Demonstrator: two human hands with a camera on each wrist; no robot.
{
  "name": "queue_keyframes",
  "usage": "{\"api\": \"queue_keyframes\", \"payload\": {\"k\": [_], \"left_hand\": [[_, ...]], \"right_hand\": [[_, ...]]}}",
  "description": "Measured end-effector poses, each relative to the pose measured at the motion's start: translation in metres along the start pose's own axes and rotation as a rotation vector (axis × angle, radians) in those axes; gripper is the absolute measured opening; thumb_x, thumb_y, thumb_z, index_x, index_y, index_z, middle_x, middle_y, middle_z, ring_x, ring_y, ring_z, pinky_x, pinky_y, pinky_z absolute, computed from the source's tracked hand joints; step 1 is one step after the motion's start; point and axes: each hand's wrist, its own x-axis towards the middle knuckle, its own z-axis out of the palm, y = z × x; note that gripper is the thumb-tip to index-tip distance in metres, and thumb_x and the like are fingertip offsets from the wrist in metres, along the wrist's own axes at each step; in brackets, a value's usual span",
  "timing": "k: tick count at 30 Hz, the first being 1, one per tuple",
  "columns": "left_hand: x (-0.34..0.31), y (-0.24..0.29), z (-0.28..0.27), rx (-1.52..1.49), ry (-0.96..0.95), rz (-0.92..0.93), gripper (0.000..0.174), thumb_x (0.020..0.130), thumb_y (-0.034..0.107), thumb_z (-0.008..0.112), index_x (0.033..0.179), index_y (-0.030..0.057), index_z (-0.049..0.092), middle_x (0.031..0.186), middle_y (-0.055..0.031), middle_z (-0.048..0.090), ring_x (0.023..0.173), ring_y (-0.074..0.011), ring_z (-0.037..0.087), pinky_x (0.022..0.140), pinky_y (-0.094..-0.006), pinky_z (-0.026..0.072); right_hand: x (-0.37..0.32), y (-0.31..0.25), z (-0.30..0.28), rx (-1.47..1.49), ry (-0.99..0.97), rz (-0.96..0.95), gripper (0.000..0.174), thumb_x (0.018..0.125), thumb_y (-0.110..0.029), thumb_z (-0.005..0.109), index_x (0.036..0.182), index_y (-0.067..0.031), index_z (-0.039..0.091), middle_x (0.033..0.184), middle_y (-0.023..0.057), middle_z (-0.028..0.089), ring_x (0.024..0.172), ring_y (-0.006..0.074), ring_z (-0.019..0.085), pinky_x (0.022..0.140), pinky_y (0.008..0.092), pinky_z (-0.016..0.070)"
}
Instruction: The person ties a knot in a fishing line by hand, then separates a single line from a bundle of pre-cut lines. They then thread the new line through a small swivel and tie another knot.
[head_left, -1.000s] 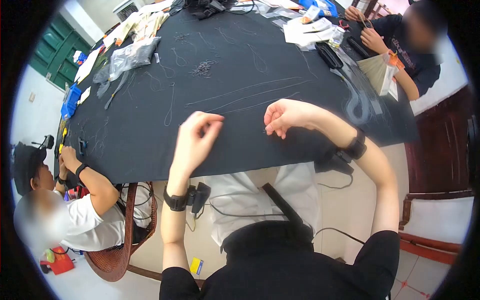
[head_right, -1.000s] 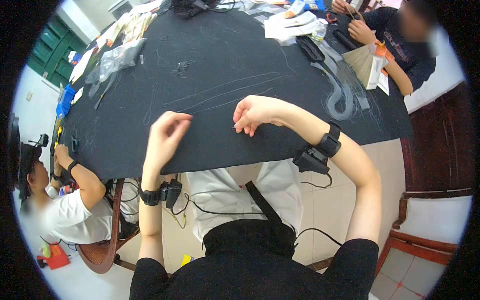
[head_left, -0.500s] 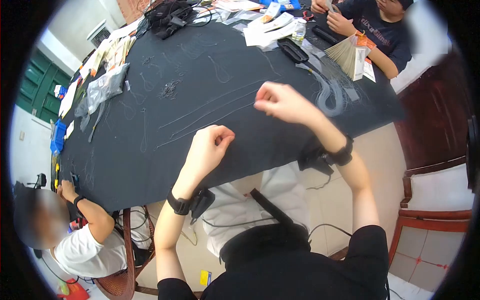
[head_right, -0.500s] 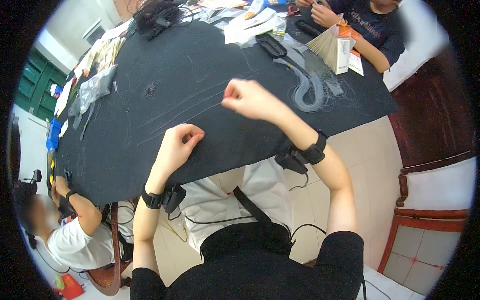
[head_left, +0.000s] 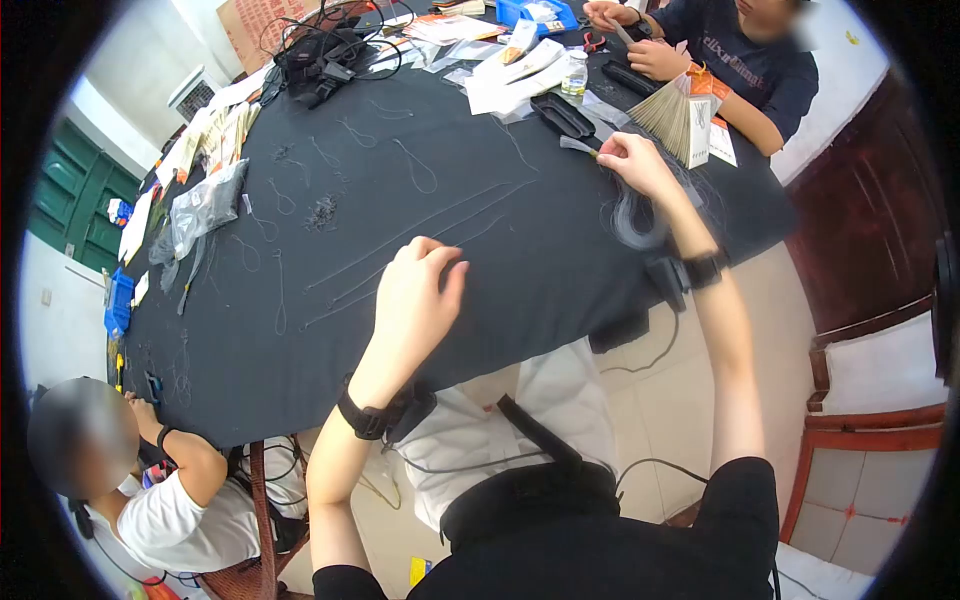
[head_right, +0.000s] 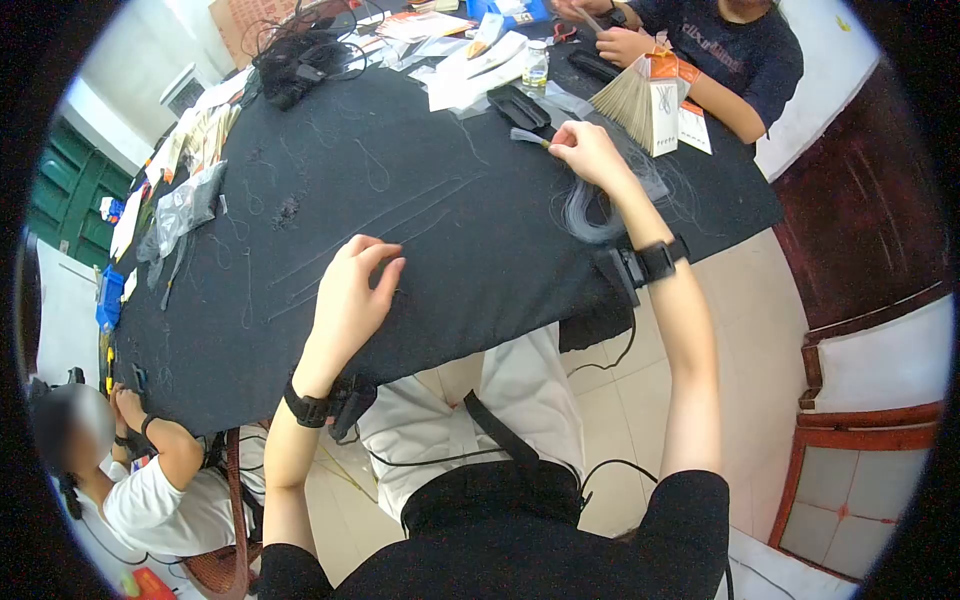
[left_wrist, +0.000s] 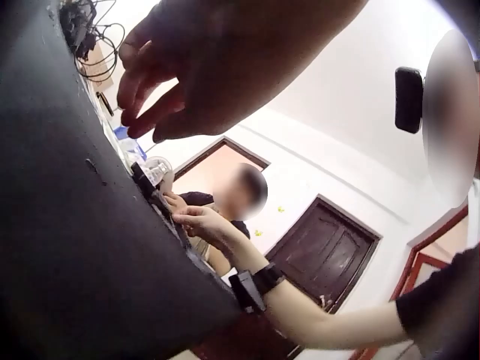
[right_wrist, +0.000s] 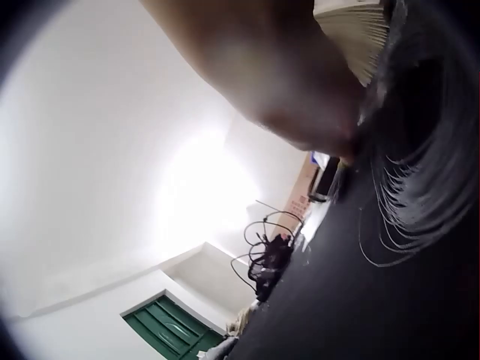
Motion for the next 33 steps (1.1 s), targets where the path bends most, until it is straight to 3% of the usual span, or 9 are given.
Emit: {"api": "queue_keyframes", "payload": {"k": [6, 9, 14, 17, 19, 26, 33], "left_hand": [[0.032, 0.021, 0.013, -0.607, -0.211, -0.117, 0.04, 0.081, 0.015, 0.062, 0.118, 0.0017, 0.052, 0.107, -0.0071, 0.06, 0.084, -0.0088, 0.055, 0.067, -0.0222, 0.045], [0.051, 0.021, 0.036, -0.813, -0.156, -0.182, 0.041, 0.082, 0.014, 0.061, 0.119, -0.0011, 0.051, 0.111, -0.0094, 0.059, 0.087, -0.0098, 0.055, 0.071, -0.0215, 0.0447], [0.057, 0.021, 0.052, -1.174, -0.02, -0.212, 0.021, 0.083, 0.015, 0.061, 0.097, -0.0012, 0.063, 0.096, -0.0055, 0.064, 0.083, -0.0081, 0.057, 0.073, -0.0222, 0.043], [0.054, 0.017, 0.054, -1.17, -0.052, -0.209, 0.019, 0.083, 0.014, 0.061, 0.095, -0.0002, 0.063, 0.097, -0.0062, 0.064, 0.083, -0.0079, 0.057, 0.072, -0.0221, 0.0429], [0.053, 0.018, 0.055, -1.171, -0.014, -0.21, 0.016, 0.082, 0.01, 0.061, 0.091, -0.0031, 0.062, 0.087, -0.0064, 0.065, 0.079, -0.0083, 0.059, 0.071, -0.0213, 0.045], [0.052, 0.013, 0.06, -1.066, -0.012, -0.212, 0.014, 0.08, 0.009, 0.063, 0.076, -0.0035, 0.06, 0.071, -0.0059, 0.065, 0.067, -0.0068, 0.058, 0.062, -0.0209, 0.0448], [0.052, 0.01, 0.061, -1.055, 0.0, -0.185, 0.015, 0.079, 0.01, 0.064, 0.077, -0.0036, 0.059, 0.069, -0.0052, 0.064, 0.064, -0.0056, 0.057, 0.058, -0.0204, 0.0439]], "right_hand": [[-0.037, -0.064, 0.006, 0.509, -0.074, -0.159, 0.016, 0.082, -0.015, 0.061, 0.089, -0.0009, 0.062, 0.071, -0.0024, 0.058, 0.063, 0.003, 0.048, 0.057, 0.0194, 0.0392], [-0.054, -0.094, 0.012, 0.601, -0.128, -0.138, 0.016, 0.082, -0.014, 0.061, 0.089, -0.0006, 0.063, 0.071, -0.0022, 0.058, 0.062, 0.0026, 0.047, 0.057, 0.0187, 0.0395], [-0.066, -0.107, 0.022, 0.581, -0.131, -0.105, 0.016, 0.082, -0.012, 0.061, 0.091, 0.0008, 0.063, 0.071, 0.0003, 0.061, 0.06, 0.0028, 0.048, 0.054, 0.0193, 0.04], [-0.071, -0.107, 0.023, 0.483, -0.114, -0.106, 0.016, 0.082, -0.012, 0.061, 0.091, 0.0008, 0.063, 0.071, 0.0016, 0.061, 0.059, 0.0034, 0.049, 0.053, 0.0196, 0.04], [-0.073, -0.111, 0.018, 0.387, -0.096, -0.107, 0.016, 0.081, -0.012, 0.061, 0.091, 0.0008, 0.063, 0.071, 0.0022, 0.061, 0.058, 0.0037, 0.049, 0.053, 0.0198, 0.04], [-0.07, -0.133, 0.014, 0.468, 0.077, -0.263, 0.015, 0.079, -0.012, 0.062, 0.089, -0.0006, 0.063, 0.07, 0.0025, 0.059, 0.055, 0.0047, 0.048, 0.051, 0.0199, 0.0388], [-0.069, -0.147, 0.02, 0.324, 0.17, -0.279, 0.013, 0.077, -0.01, 0.062, 0.086, -0.001, 0.062, 0.069, 0.0032, 0.055, 0.052, 0.0073, 0.046, 0.049, 0.0208, 0.0376]]}}
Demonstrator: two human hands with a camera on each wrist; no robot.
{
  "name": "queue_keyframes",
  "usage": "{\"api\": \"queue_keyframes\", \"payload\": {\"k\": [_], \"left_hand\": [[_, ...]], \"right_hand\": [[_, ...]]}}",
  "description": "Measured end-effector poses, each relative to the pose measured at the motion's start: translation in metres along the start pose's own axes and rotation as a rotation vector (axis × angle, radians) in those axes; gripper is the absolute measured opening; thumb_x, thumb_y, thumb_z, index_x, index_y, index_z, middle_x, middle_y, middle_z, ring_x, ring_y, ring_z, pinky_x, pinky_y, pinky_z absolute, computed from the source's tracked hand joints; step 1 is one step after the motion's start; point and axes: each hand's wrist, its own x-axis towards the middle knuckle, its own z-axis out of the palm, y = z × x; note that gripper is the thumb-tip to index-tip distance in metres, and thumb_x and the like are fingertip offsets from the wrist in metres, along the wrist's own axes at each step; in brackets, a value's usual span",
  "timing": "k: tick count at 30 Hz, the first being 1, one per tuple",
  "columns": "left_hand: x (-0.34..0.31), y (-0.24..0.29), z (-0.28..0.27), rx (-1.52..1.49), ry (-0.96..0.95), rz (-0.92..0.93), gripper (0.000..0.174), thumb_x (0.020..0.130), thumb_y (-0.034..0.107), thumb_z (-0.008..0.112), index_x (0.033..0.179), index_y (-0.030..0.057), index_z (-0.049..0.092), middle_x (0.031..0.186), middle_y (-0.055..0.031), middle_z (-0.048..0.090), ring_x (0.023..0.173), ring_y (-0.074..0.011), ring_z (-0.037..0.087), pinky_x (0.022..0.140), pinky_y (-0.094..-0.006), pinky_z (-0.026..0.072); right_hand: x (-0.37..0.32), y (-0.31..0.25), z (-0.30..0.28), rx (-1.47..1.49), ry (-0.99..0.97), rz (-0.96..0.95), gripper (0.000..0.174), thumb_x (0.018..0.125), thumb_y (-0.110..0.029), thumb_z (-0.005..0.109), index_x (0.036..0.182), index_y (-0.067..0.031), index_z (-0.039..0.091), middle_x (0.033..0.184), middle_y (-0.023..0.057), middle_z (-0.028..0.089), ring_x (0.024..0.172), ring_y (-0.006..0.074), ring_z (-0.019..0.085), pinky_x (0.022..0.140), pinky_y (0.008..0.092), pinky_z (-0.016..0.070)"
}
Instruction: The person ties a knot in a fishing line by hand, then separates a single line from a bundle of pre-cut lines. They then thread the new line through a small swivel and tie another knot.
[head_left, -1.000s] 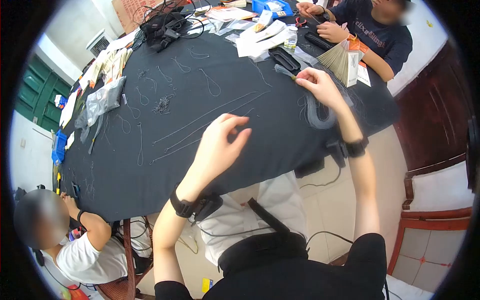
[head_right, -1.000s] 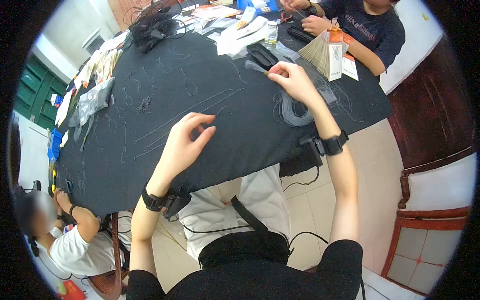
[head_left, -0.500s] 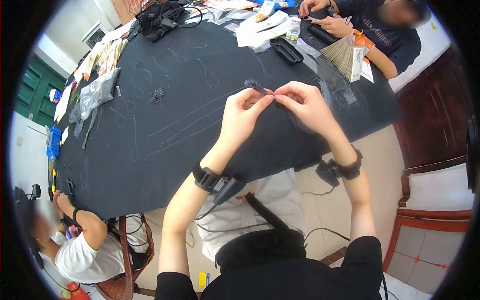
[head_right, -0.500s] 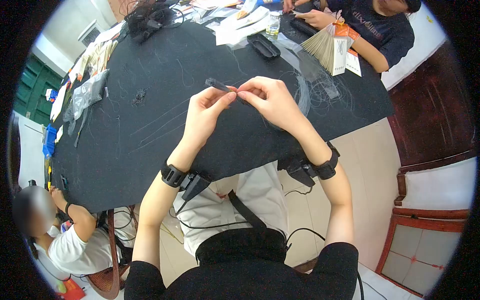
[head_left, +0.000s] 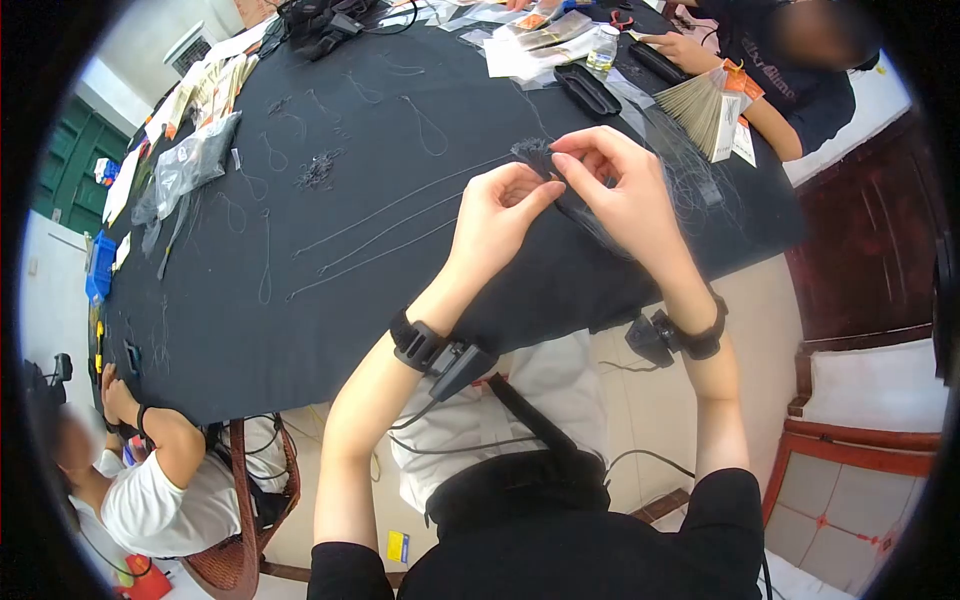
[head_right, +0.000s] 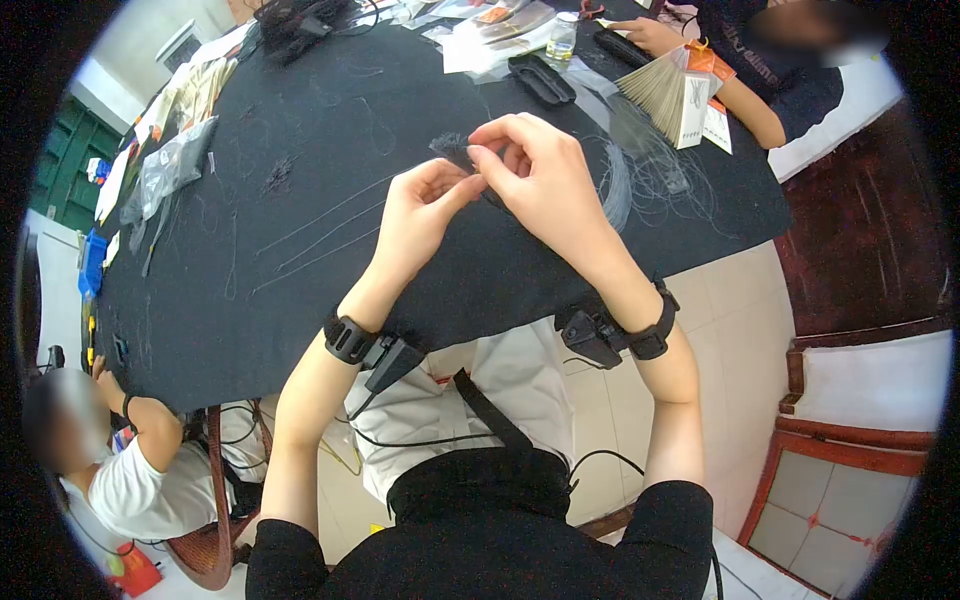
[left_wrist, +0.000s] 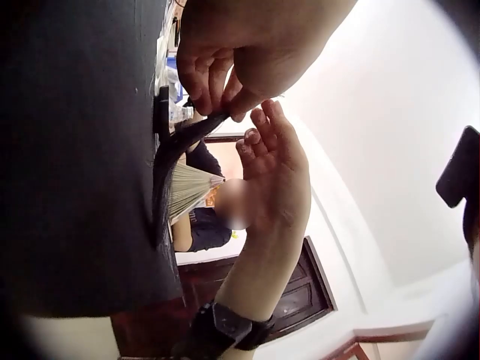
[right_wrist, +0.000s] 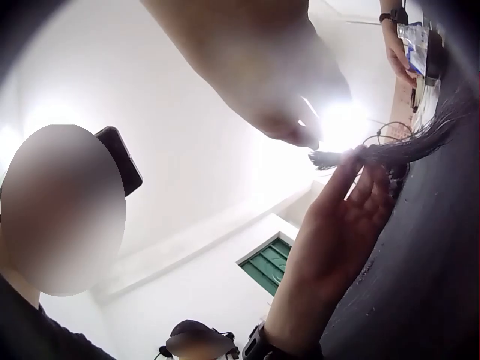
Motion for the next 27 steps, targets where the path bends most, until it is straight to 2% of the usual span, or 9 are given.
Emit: {"api": "queue_keyframes", "payload": {"k": [2, 8, 9, 11, 15, 21, 26, 27], "left_hand": [[-0.001, 0.004, 0.0, 0.007, -0.006, 0.001, 0.015, 0.079, 0.011, 0.064, 0.077, -0.0036, 0.059, 0.069, -0.0052, 0.064, 0.064, -0.0057, 0.057, 0.058, -0.0204, 0.044], [-0.001, -0.006, 0.003, 0.0, 0.041, 0.051, 0.012, 0.079, 0.009, 0.062, 0.078, -0.0033, 0.06, 0.068, -0.0052, 0.064, 0.063, -0.0062, 0.057, 0.057, -0.0205, 0.0446], [-0.002, -0.005, 0.003, 0.006, 0.016, 0.034, 0.011, 0.08, 0.007, 0.061, 0.081, -0.0032, 0.059, 0.072, -0.0048, 0.064, 0.067, -0.0059, 0.057, 0.061, -0.0205, 0.0452], [-0.003, -0.001, 0.001, 0.02, -0.033, 0.001, 0.008, 0.082, 0.005, 0.059, 0.085, -0.003, 0.059, 0.081, -0.0039, 0.064, 0.077, -0.0051, 0.058, 0.07, -0.0204, 0.0462], [-0.001, -0.006, 0.0, 0.083, -0.021, 0.021, 0.009, 0.082, 0.005, 0.058, 0.086, -0.0038, 0.058, 0.078, -0.0025, 0.063, 0.073, -0.0041, 0.056, 0.065, -0.0194, 0.0446], [-0.003, 0.002, 0.0, 0.179, -0.015, 0.019, 0.014, 0.082, 0.009, 0.059, 0.086, -0.0044, 0.059, 0.073, -0.0004, 0.061, 0.068, -0.0031, 0.053, 0.06, -0.0188, 0.0419], [-0.002, -0.003, 0.001, 0.116, -0.008, 0.034, 0.015, 0.082, 0.011, 0.06, 0.084, -0.004, 0.059, 0.072, -0.0011, 0.061, 0.067, -0.003, 0.053, 0.059, -0.019, 0.0419], [-0.002, -0.004, 0.001, 0.124, 0.01, 0.041, 0.015, 0.081, 0.011, 0.061, 0.082, -0.0042, 0.06, 0.07, -0.0036, 0.062, 0.065, -0.0052, 0.055, 0.058, -0.0204, 0.0435]], "right_hand": [[-0.002, -0.002, 0.001, 0.008, 0.036, 0.025, 0.013, 0.076, -0.01, 0.063, 0.085, -0.0013, 0.062, 0.07, 0.0038, 0.055, 0.053, 0.0079, 0.047, 0.049, 0.0212, 0.0375], [-0.007, -0.02, 0.004, -0.127, -0.026, -0.098, 0.015, 0.074, -0.011, 0.066, 0.083, -0.0018, 0.059, 0.075, 0.0066, 0.053, 0.059, 0.0129, 0.051, 0.05, 0.0241, 0.0407], [-0.007, -0.022, 0.008, -0.131, -0.007, -0.119, 0.016, 0.073, -0.012, 0.067, 0.08, -0.0002, 0.058, 0.076, 0.0086, 0.053, 0.061, 0.0178, 0.055, 0.053, 0.0281, 0.0443], [-0.006, -0.018, 0.014, -0.172, 0.026, -0.094, 0.016, 0.073, -0.011, 0.067, 0.078, 0.0007, 0.056, 0.077, 0.0099, 0.053, 0.064, 0.0205, 0.057, 0.055, 0.0299, 0.0457], [-0.003, -0.01, 0.019, -0.237, 0.057, -0.08, 0.014, 0.073, -0.008, 0.065, 0.076, 0.0017, 0.055, 0.077, 0.0115, 0.053, 0.066, 0.0231, 0.059, 0.056, 0.0309, 0.0476], [-0.004, -0.011, 0.022, -0.177, 0.026, -0.057, 0.008, 0.074, -0.004, 0.061, 0.078, 0.0019, 0.056, 0.077, 0.0114, 0.053, 0.065, 0.0228, 0.058, 0.056, 0.032, 0.0475], [-0.005, -0.01, 0.02, -0.168, 0.055, -0.072, 0.007, 0.074, -0.003, 0.06, 0.078, 0.0014, 0.057, 0.074, 0.0095, 0.053, 0.057, 0.0185, 0.053, 0.05, 0.0293, 0.0423], [-0.005, -0.01, 0.02, -0.168, 0.058, -0.074, 0.006, 0.074, -0.003, 0.06, 0.078, 0.0014, 0.057, 0.073, 0.0091, 0.053, 0.055, 0.0176, 0.052, 0.049, 0.0284, 0.0412]]}}
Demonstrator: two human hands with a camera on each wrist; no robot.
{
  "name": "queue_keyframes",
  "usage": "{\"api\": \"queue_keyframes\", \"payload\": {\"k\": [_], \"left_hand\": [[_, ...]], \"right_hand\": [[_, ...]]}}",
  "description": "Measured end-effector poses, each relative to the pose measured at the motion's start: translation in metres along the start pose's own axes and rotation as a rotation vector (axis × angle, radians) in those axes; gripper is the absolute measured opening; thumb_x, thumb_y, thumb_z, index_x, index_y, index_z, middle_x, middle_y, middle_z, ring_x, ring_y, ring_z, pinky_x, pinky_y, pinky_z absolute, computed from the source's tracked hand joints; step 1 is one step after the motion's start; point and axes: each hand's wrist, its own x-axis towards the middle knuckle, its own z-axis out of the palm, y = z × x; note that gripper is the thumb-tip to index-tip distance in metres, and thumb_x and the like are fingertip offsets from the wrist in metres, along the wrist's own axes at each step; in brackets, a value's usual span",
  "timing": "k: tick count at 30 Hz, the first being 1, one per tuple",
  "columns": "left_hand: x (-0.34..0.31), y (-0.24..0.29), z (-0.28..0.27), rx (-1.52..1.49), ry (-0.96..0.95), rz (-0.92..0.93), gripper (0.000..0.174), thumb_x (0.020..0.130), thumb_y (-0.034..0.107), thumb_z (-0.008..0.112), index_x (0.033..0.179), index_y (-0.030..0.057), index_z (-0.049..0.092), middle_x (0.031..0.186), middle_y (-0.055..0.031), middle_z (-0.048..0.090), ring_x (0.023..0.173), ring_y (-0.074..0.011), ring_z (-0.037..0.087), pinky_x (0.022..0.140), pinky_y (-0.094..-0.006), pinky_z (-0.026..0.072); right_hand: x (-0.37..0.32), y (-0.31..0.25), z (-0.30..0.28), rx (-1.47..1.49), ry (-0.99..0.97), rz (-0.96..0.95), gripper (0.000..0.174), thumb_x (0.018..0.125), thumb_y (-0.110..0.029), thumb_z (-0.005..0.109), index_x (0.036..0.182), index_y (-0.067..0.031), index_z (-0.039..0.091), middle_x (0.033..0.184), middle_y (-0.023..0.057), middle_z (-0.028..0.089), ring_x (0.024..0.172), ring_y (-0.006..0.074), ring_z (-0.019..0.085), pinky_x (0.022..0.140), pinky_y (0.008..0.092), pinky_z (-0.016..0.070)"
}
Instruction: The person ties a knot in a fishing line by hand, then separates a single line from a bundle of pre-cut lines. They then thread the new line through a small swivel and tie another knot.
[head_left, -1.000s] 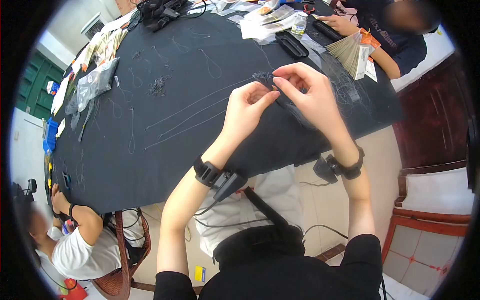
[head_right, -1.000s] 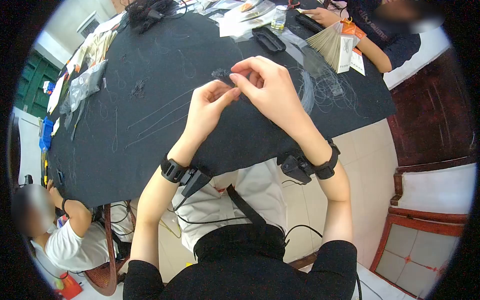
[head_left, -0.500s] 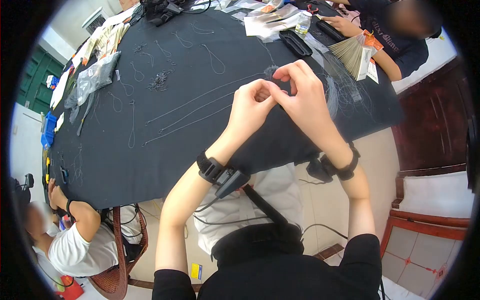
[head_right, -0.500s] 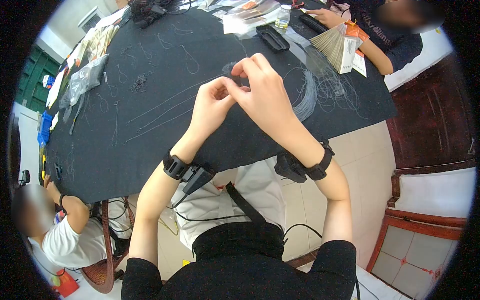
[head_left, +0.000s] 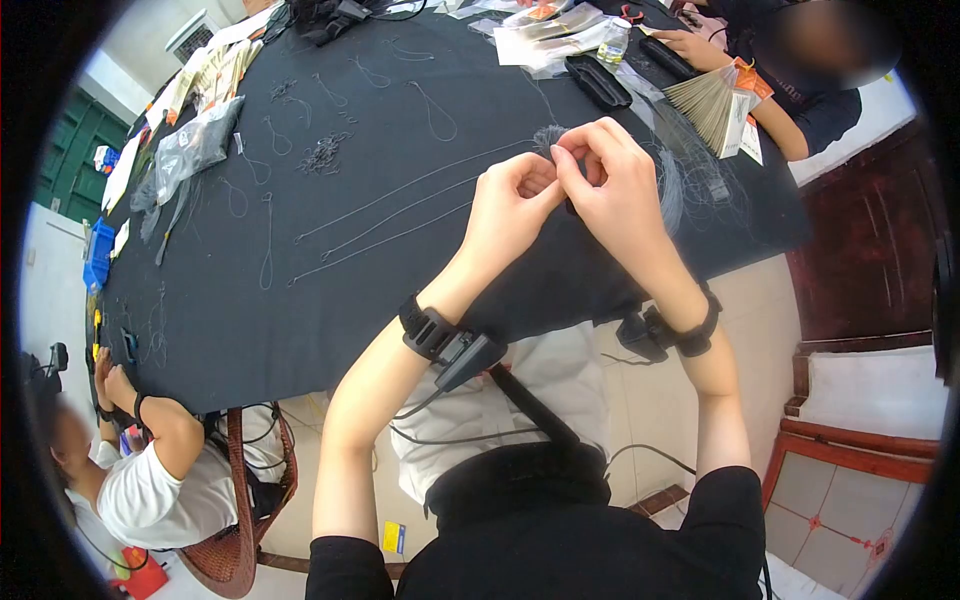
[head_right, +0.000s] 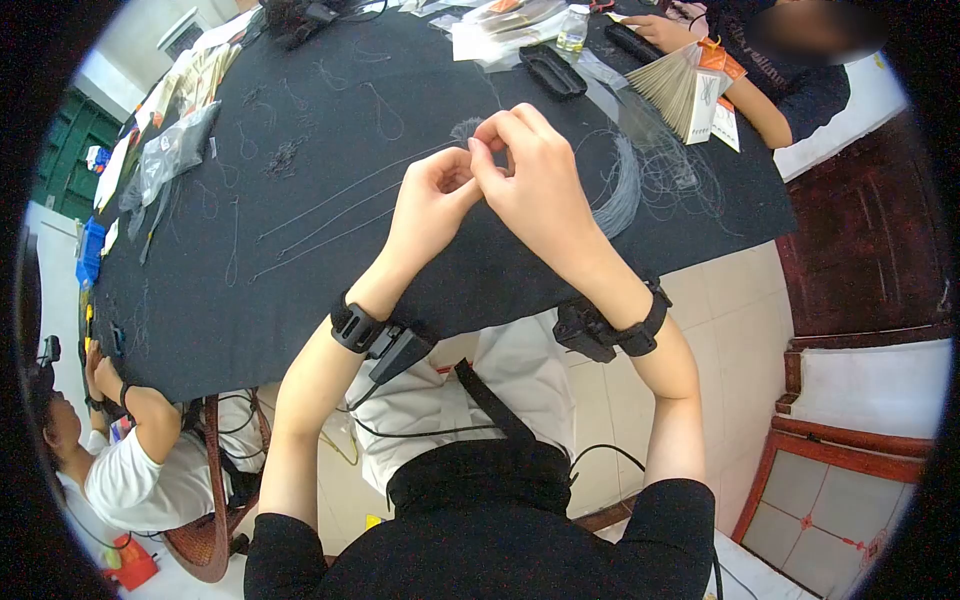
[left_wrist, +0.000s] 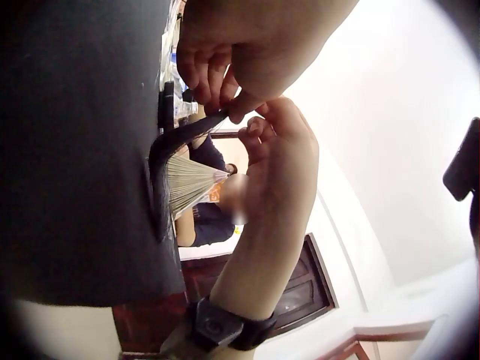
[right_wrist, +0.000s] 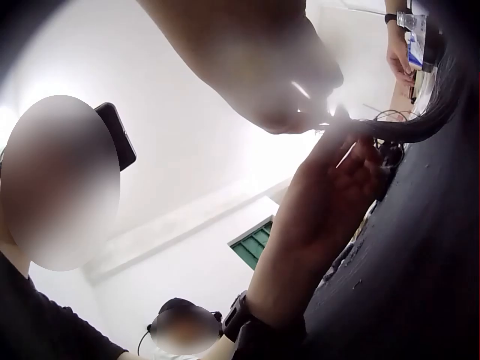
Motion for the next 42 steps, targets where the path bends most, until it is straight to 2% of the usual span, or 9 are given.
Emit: {"api": "queue_keyframes", "payload": {"k": [2, 5, 11, 14, 23, 26, 33, 39, 42], "left_hand": [[0.0, -0.001, 0.001, 0.017, 0.034, 0.014, 0.016, 0.078, 0.011, 0.063, 0.076, -0.0048, 0.061, 0.066, -0.0085, 0.064, 0.062, -0.0095, 0.06, 0.057, -0.0232, 0.0468], [-0.001, 0.002, -0.001, 0.056, -0.016, -0.012, 0.014, 0.081, 0.01, 0.061, 0.081, -0.0033, 0.058, 0.07, -0.0004, 0.06, 0.064, -0.0029, 0.052, 0.058, -0.0188, 0.0411], [-0.002, 0.007, 0.0, 0.026, 0.011, 0.002, 0.014, 0.081, 0.01, 0.062, 0.076, -0.0021, 0.057, 0.066, 0.0019, 0.056, 0.06, -0.0019, 0.048, 0.054, -0.0189, 0.0388], [-0.001, 0.004, 0.0, 0.041, 0.011, -0.006, 0.014, 0.077, 0.009, 0.064, 0.075, -0.004, 0.06, 0.066, -0.008, 0.064, 0.062, -0.0091, 0.059, 0.059, -0.0233, 0.0471], [-0.001, 0.008, 0.0, 0.084, 0.015, -0.014, 0.016, 0.076, 0.011, 0.067, 0.072, -0.003, 0.06, 0.061, -0.006, 0.061, 0.056, -0.0073, 0.055, 0.052, -0.0224, 0.0434], [0.0, 0.009, -0.002, 0.072, -0.017, -0.046, 0.015, 0.078, 0.012, 0.065, 0.074, -0.0015, 0.06, 0.063, 0.0002, 0.058, 0.059, -0.0035, 0.05, 0.054, -0.0189, 0.04], [-0.001, 0.005, -0.002, 0.112, -0.012, -0.053, 0.019, 0.077, 0.016, 0.067, 0.073, -0.0004, 0.06, 0.061, 0.0007, 0.057, 0.057, -0.0034, 0.05, 0.052, -0.019, 0.0389], [-0.001, 0.009, -0.003, 0.121, 0.001, -0.056, 0.019, 0.077, 0.017, 0.068, 0.072, -0.0002, 0.061, 0.061, 0.0002, 0.058, 0.057, -0.0038, 0.05, 0.051, -0.0193, 0.0391], [-0.001, 0.003, -0.003, 0.111, 0.004, -0.031, 0.019, 0.077, 0.017, 0.068, 0.073, -0.0006, 0.061, 0.062, -0.0005, 0.059, 0.057, -0.0041, 0.051, 0.052, -0.0194, 0.0398]], "right_hand": [[0.001, 0.001, 0.0, 0.024, 0.007, 0.001, 0.008, 0.075, -0.004, 0.06, 0.078, 0.0014, 0.057, 0.073, 0.0084, 0.053, 0.053, 0.0158, 0.049, 0.048, 0.0276, 0.0398], [0.001, 0.001, 0.001, 0.04, 0.025, 0.009, 0.01, 0.075, -0.006, 0.062, 0.079, 0.0015, 0.057, 0.072, 0.0072, 0.053, 0.052, 0.014, 0.047, 0.048, 0.0268, 0.0392], [0.004, 0.002, 0.007, 0.037, 0.069, 0.0, 0.014, 0.074, -0.01, 0.064, 0.082, 0.0007, 0.059, 0.071, 0.006, 0.053, 0.05, 0.0124, 0.045, 0.048, 0.0263, 0.0387], [0.005, 0.007, 0.009, 0.06, 0.07, 0.026, 0.012, 0.074, -0.01, 0.064, 0.081, 0.0, 0.061, 0.071, 0.0058, 0.053, 0.05, 0.0121, 0.045, 0.048, 0.0257, 0.0382], [0.005, 0.009, 0.006, 0.204, 0.096, 0.113, 0.01, 0.077, -0.009, 0.062, 0.078, 0.0013, 0.062, 0.068, 0.0051, 0.056, 0.053, 0.0092, 0.048, 0.048, 0.023, 0.037], [0.006, 0.01, 0.004, 0.218, 0.115, 0.097, 0.009, 0.077, -0.007, 0.062, 0.077, 0.0015, 0.062, 0.067, 0.0046, 0.056, 0.054, 0.0086, 0.049, 0.049, 0.0226, 0.0372], [0.012, 0.01, 0.0, 0.203, 0.161, 0.032, 0.009, 0.078, -0.007, 0.061, 0.079, 0.0017, 0.061, 0.066, 0.0037, 0.055, 0.054, 0.0081, 0.049, 0.049, 0.0221, 0.0376], [0.014, 0.016, 0.002, 0.318, 0.137, 0.18, 0.01, 0.08, -0.009, 0.059, 0.082, 0.0005, 0.062, 0.067, 0.0029, 0.054, 0.055, 0.0072, 0.048, 0.05, 0.0214, 0.0378], [0.009, 0.021, 0.007, 0.291, 0.124, 0.104, 0.011, 0.08, -0.01, 0.059, 0.084, -0.0005, 0.063, 0.069, 0.0031, 0.054, 0.055, 0.0071, 0.047, 0.05, 0.0214, 0.0374]]}}
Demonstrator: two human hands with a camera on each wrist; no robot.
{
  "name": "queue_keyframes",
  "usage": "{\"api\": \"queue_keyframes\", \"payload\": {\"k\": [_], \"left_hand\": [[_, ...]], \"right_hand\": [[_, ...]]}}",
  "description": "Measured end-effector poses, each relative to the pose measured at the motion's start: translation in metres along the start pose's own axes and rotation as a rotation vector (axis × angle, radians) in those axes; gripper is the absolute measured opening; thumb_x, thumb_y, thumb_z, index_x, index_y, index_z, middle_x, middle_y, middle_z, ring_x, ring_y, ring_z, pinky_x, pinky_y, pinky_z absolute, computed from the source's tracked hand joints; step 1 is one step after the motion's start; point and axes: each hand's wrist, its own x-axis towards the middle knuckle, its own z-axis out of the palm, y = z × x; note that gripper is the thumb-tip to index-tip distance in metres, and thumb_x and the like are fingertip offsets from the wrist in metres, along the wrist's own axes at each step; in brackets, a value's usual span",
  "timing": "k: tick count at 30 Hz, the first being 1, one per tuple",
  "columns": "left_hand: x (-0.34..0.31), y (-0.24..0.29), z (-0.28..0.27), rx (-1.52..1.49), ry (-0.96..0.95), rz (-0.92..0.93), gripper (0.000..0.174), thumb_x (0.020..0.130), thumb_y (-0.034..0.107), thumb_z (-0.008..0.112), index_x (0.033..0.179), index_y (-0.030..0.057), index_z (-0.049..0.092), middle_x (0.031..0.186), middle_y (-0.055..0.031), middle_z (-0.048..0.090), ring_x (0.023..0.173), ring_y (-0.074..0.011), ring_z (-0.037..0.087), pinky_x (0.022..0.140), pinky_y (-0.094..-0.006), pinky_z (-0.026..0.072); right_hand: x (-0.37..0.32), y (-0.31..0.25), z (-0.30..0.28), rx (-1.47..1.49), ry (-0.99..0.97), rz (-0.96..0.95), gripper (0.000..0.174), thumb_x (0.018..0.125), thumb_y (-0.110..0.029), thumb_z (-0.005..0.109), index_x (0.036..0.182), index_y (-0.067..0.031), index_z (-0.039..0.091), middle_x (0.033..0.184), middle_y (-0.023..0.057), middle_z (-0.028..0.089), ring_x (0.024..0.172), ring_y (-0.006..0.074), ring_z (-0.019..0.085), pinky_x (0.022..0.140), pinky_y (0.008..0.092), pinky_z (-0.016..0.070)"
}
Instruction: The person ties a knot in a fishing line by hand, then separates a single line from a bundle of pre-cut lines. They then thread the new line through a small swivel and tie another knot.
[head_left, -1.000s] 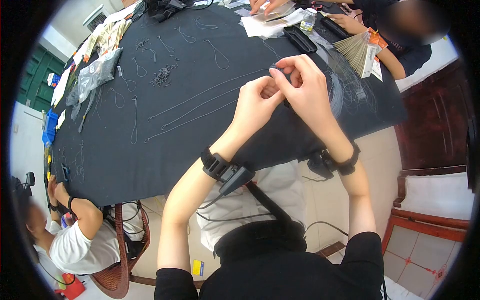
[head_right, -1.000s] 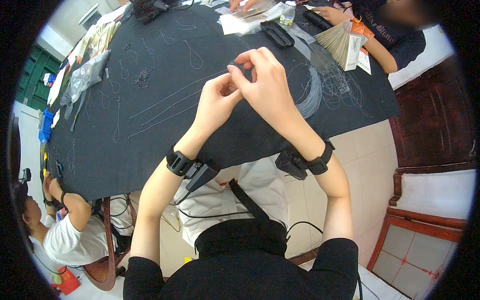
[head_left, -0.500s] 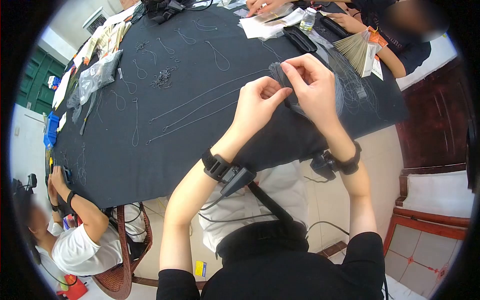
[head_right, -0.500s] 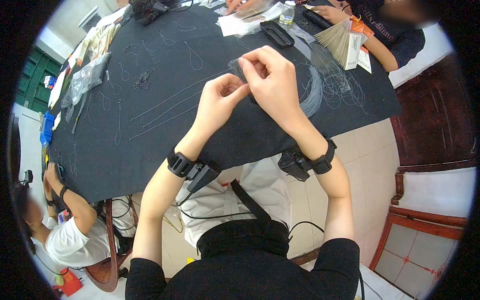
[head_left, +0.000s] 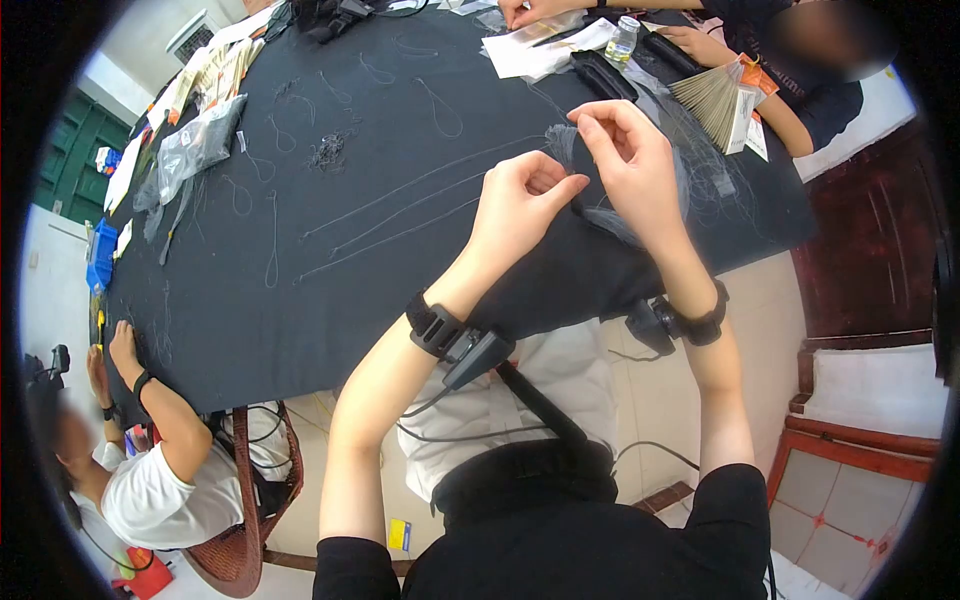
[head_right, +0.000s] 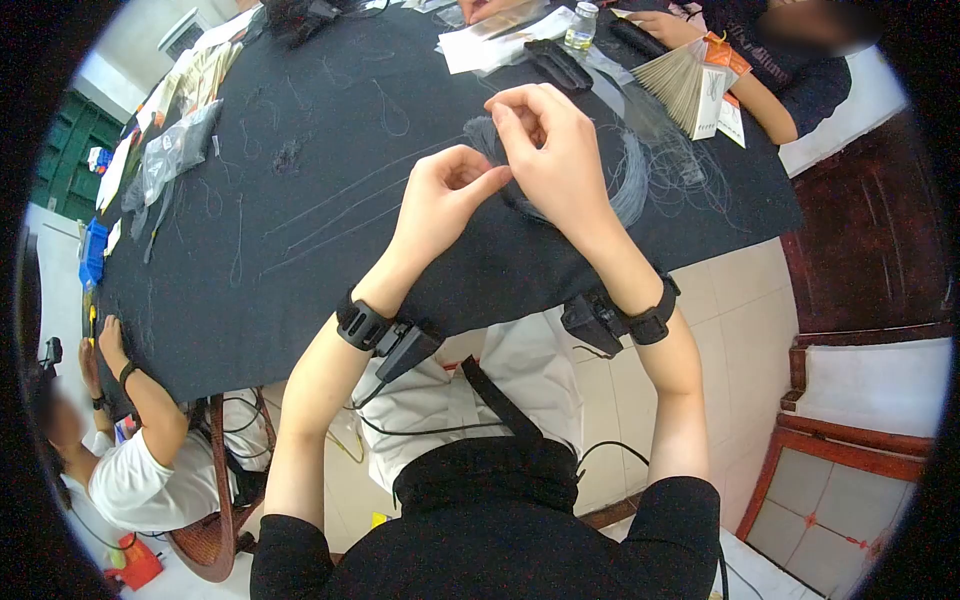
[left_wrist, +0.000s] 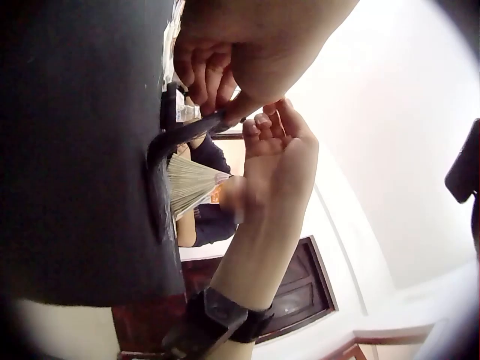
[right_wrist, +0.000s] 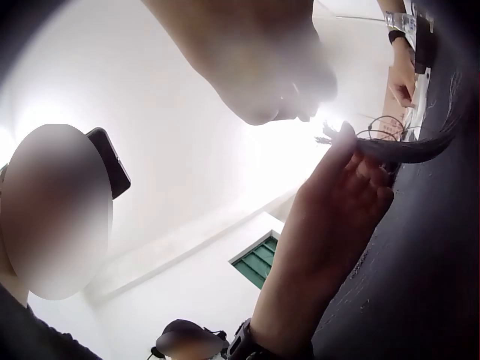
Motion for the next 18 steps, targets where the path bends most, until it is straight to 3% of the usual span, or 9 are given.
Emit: {"api": "queue_keyframes", "payload": {"k": [6, 18], "left_hand": [[0.0009, 0.0012, 0.0, -0.005, -0.009, 0.004, 0.018, 0.077, 0.016, 0.067, 0.074, -0.0011, 0.061, 0.062, -0.0016, 0.06, 0.058, -0.0047, 0.052, 0.053, -0.0198, 0.0409], [0.0018, 0.0025, -0.0007, 0.016, 0.011, -0.011, 0.019, 0.076, 0.017, 0.068, 0.073, -0.0008, 0.062, 0.06, -0.0005, 0.058, 0.054, -0.0041, 0.049, 0.05, -0.0192, 0.038]], "right_hand": [[-0.0012, -0.0051, -0.0001, -0.098, -0.08, -0.011, 0.009, 0.077, -0.01, 0.062, 0.082, -0.0018, 0.063, 0.072, 0.0027, 0.054, 0.054, 0.0082, 0.046, 0.05, 0.0217, 0.0369], [0.0023, -0.0013, -0.0011, 0.017, -0.039, -0.078, 0.008, 0.08, -0.007, 0.061, 0.079, 0.001, 0.059, 0.073, 0.0012, 0.052, 0.058, 0.0064, 0.047, 0.053, 0.0206, 0.038]]}}
